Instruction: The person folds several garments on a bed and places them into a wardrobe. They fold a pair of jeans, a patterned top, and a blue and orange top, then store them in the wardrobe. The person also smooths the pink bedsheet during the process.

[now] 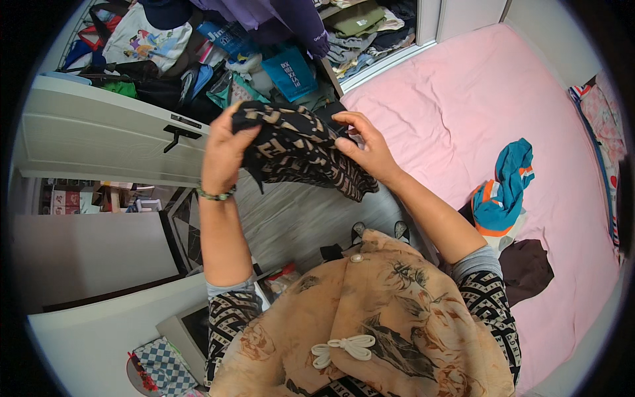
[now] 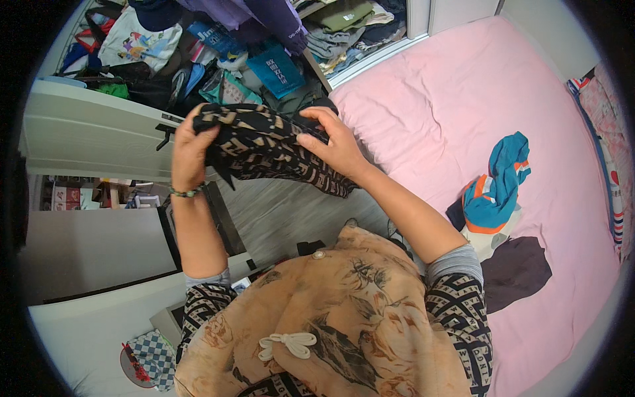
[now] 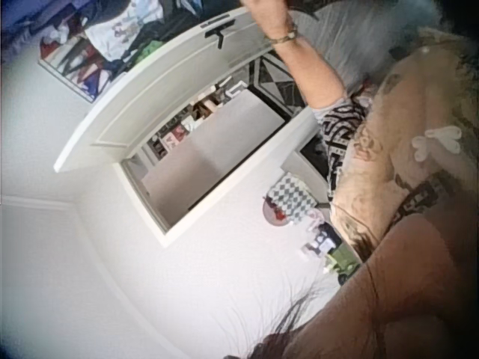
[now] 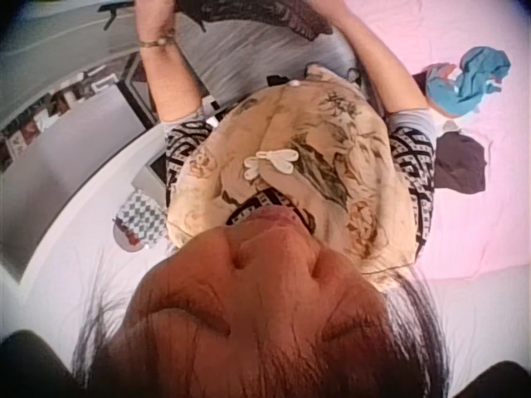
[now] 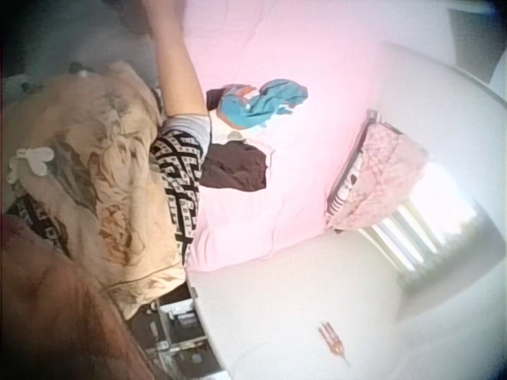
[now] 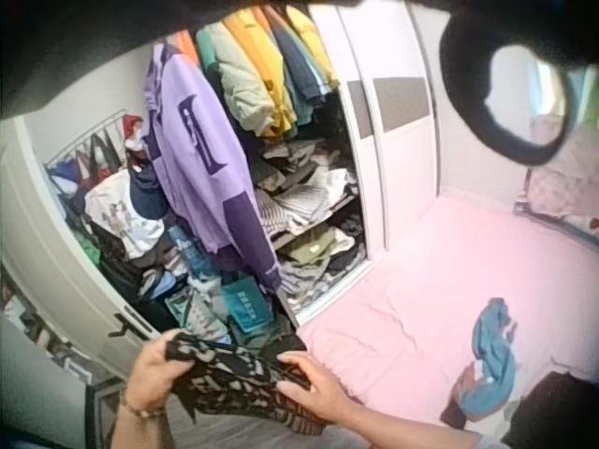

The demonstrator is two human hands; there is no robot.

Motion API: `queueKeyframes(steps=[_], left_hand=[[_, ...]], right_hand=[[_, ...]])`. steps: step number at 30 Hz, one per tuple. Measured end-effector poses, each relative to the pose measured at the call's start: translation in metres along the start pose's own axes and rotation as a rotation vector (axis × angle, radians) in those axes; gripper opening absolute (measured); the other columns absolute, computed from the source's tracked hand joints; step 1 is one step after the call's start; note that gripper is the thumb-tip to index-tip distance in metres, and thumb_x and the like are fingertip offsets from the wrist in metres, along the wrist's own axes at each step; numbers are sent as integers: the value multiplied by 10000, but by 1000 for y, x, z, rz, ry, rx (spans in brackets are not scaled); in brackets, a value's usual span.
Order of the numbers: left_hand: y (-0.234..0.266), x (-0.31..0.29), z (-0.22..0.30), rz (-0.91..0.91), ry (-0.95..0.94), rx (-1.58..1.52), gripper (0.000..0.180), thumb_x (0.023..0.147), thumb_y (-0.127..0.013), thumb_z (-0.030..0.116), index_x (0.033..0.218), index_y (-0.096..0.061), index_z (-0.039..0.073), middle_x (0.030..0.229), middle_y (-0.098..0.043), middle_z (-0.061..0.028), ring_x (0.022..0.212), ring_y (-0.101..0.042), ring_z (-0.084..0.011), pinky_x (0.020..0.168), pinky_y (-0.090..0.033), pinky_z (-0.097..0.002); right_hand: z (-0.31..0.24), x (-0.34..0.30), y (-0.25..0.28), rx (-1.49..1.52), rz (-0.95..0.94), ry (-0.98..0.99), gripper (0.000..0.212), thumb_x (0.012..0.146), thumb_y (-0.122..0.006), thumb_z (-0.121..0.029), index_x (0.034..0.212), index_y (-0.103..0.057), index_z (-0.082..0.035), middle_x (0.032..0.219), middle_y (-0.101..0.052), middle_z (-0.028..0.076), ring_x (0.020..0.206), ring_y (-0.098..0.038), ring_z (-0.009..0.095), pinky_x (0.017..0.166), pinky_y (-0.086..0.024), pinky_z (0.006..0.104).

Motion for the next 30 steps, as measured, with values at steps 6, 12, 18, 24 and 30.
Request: queueKeyframes(steps=[6, 12, 18, 24, 30], left_hand=[[59, -1, 41, 80, -6, -132, 274, 886, -577, 16, 1158, -583, -20, 1037, -675, -84, 920, -647, -161, 849, -507, -273], [113, -15, 58, 120, -77, -183, 270, 911, -566, 50, 1172, -573, -18, 1096, -651, -109, 973, -635, -198, 871, -505, -306], [162, -42, 73, 266, -285, -127, 366, 903, -560, 63, 1255, -522, -31, 1161, -621, -130, 1076, -588, -236, 966, -458, -355], [169, -55, 90, 131, -431, -283, 371, 925, -570, 167, 1235, -488, -20, 1138, -624, -189, 1011, -634, -301, 906, -516, -424], [159, -62, 100, 231, -420, -144, 228, 923, -579, 236, 975, -495, 31, 963, -657, -152, 848, -655, -225, 766, -539, -333]], right_hand=[[73, 6, -24, -57, -262, -298, 241, 901, -635, -203, 1059, -628, -22, 982, -670, 67, 887, -622, 114, 831, -469, 248], [24, 21, -62, -87, -146, 137, 471, 860, -667, -277, 1251, -524, -55, 1174, -590, 148, 1080, -588, 312, 919, -469, 383], [-28, -15, -112, -451, -107, 486, 93, 808, -578, -127, 877, -595, -68, 814, -578, 98, 714, -588, 291, 660, -461, 385], [-62, -84, -168, -170, -364, 489, 263, 810, -626, -145, 1057, -607, -57, 875, -560, 77, 736, -576, 256, 671, -456, 350], [-25, -65, -150, -211, -204, 215, 329, 795, -577, -77, 1122, -584, -37, 948, -608, 111, 781, -613, 286, 714, -490, 387]])
Point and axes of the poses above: each hand's wrist, its own x-axis towards the middle knuckle, its own y-axis out of the back of the hand, z = x × y, the point moved 8 cm from there along x, towards the middle knuckle
